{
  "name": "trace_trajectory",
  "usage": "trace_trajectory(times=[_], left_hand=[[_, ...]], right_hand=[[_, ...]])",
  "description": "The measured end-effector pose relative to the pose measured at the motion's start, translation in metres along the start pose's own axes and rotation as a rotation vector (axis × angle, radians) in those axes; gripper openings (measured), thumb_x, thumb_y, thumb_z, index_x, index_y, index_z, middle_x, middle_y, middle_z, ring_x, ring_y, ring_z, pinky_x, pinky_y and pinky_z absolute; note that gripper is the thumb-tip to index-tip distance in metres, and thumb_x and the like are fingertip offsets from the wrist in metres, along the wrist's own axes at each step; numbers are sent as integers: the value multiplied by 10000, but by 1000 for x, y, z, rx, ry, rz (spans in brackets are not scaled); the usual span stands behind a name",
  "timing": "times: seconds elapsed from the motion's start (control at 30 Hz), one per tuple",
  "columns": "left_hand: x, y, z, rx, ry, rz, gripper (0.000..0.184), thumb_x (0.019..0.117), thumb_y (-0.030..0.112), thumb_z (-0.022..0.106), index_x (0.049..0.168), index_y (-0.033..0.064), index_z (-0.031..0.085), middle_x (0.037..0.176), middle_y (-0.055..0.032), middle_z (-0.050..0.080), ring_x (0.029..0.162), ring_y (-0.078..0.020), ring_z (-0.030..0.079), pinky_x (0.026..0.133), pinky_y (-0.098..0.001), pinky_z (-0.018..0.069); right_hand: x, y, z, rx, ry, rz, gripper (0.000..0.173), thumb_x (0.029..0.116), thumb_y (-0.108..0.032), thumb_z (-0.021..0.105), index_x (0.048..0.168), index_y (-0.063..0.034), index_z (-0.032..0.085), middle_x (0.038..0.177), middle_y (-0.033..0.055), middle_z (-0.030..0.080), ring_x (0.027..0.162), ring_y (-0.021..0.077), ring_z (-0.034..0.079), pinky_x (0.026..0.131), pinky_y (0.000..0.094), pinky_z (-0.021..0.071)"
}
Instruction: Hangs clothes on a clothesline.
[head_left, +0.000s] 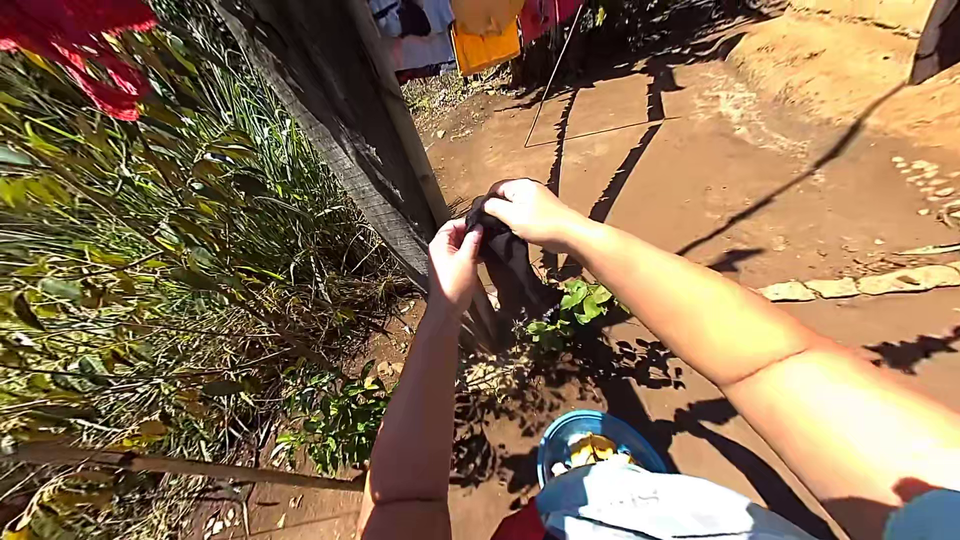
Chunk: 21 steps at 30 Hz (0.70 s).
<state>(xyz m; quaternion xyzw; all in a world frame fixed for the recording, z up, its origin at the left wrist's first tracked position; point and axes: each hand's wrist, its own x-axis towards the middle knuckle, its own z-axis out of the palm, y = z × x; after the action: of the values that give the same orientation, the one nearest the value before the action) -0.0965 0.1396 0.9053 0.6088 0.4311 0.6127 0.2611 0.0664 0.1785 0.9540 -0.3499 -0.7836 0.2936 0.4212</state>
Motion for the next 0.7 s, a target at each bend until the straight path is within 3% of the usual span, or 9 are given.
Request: trace_trajectory(times=[0.17,0.23,0.3,0.37,0.43,0.47,0.57,0.63,0.7], left_hand=[[30,45,-9,51,-85,58,260,1092,131,447,1252,28,622,1097,-79,690,965,-130,673,853,-357,576],[36,64,-13,106,-200,82,244,1070,170,507,1245,28,601,1059,-76,686,947,-129,671,856,-364,577],[44,81,-16,233,-267,89,323,991,222,666,1248,36,609,1066,-83,718,966,-146,700,886,-390,594],[56,90,-18,377,-232,128,288,964,251,717,1159,43,680,1005,-90,729,934,-173,701,883,-441,575],[68,103,-24,417,-191,184,219,1010,244,653,1123,60,689,964,-73,716,886,-156,687,853,-421,563],[71,113,-28,417,-164,225,199,1027,238,627,1124,75,686,932,-50,714,838,-129,679,812,-382,564],[72,152,-41,436,-131,461,143,1026,160,610,1121,102,699,810,1,652,664,-67,574,640,-272,496],[62,183,-49,493,-98,664,131,1033,147,608,1121,97,690,826,-11,671,667,-73,600,622,-267,517],[52,210,-58,551,-49,896,132,1028,119,613,1122,65,688,933,-40,710,787,-81,665,716,-270,567]], right_hand=[[-6,-5,-22,354,133,-39,133,1001,-181,623,1044,-59,658,881,20,673,801,79,652,763,308,571],[-3,-8,-22,425,215,-47,144,999,-214,646,1005,-71,654,852,15,667,776,86,650,747,316,572],[5,-12,-19,447,283,-94,179,993,-251,662,995,-73,649,841,18,666,771,90,653,754,318,577],[10,-18,-16,350,384,-186,239,993,-297,670,1054,-68,644,891,29,674,805,90,656,772,308,571],[2,-25,-9,46,532,-381,424,1015,-333,626,1278,-5,578,1145,131,639,994,180,645,862,367,562],[-4,-28,-1,-109,608,-506,454,1028,-347,602,1303,9,543,1228,177,592,1062,228,625,876,376,561],[-10,-29,36,-333,795,-745,374,1000,-355,601,1200,-39,624,1178,188,570,1111,322,554,955,473,476],[2,-38,55,-389,873,-778,346,1018,-404,560,1191,-121,655,1155,157,588,1109,327,574,948,520,483],[23,-59,65,-381,946,-845,339,1036,-416,516,1218,-162,649,1173,141,580,1143,320,563,972,522,473]])
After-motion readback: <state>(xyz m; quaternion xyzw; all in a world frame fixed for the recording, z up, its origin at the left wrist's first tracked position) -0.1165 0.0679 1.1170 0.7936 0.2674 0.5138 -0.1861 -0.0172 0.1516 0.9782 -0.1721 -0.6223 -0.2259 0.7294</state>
